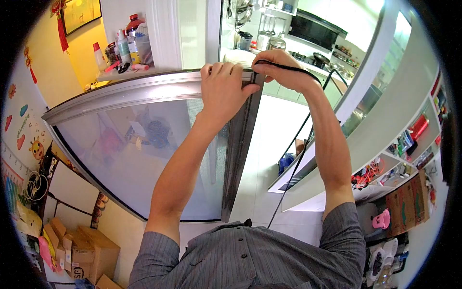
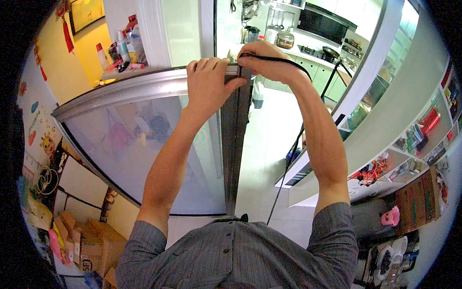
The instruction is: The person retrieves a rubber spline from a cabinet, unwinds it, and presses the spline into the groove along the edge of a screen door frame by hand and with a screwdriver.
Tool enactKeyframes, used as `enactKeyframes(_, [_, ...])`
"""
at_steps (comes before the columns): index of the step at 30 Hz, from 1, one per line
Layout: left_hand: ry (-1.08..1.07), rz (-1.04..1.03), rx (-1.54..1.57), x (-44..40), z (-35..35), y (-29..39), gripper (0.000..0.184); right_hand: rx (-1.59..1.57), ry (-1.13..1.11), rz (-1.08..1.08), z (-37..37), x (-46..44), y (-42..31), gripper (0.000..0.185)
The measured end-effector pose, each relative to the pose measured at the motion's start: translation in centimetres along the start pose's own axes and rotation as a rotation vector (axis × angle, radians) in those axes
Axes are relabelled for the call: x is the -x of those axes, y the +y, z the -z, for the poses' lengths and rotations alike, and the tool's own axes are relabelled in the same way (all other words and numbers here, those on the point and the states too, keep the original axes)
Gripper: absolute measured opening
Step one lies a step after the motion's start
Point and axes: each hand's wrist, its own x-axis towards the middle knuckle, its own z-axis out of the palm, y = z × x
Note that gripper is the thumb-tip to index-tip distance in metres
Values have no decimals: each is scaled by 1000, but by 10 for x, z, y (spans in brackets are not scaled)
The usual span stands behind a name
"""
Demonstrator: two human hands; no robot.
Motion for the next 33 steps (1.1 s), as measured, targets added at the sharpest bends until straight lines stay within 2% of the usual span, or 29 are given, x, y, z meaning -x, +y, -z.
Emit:
enactKeyframes(4, [-10, 4, 0, 0, 0, -1, 57, 51, -8, -61, 1, 1, -3, 23])
enactKeyframes(21, [-20, 17, 7, 0, 0, 1, 57, 102, 89, 84, -5, -1, 12, 21])
enactKeyframes(31, [-35, 22, 5, -1, 1, 1, 56, 119, 77, 94, -2, 1, 5, 21])
enactKeyframes(33, [-14, 24, 6, -1, -1, 0, 56, 164, 47, 37, -1, -2, 7, 16])
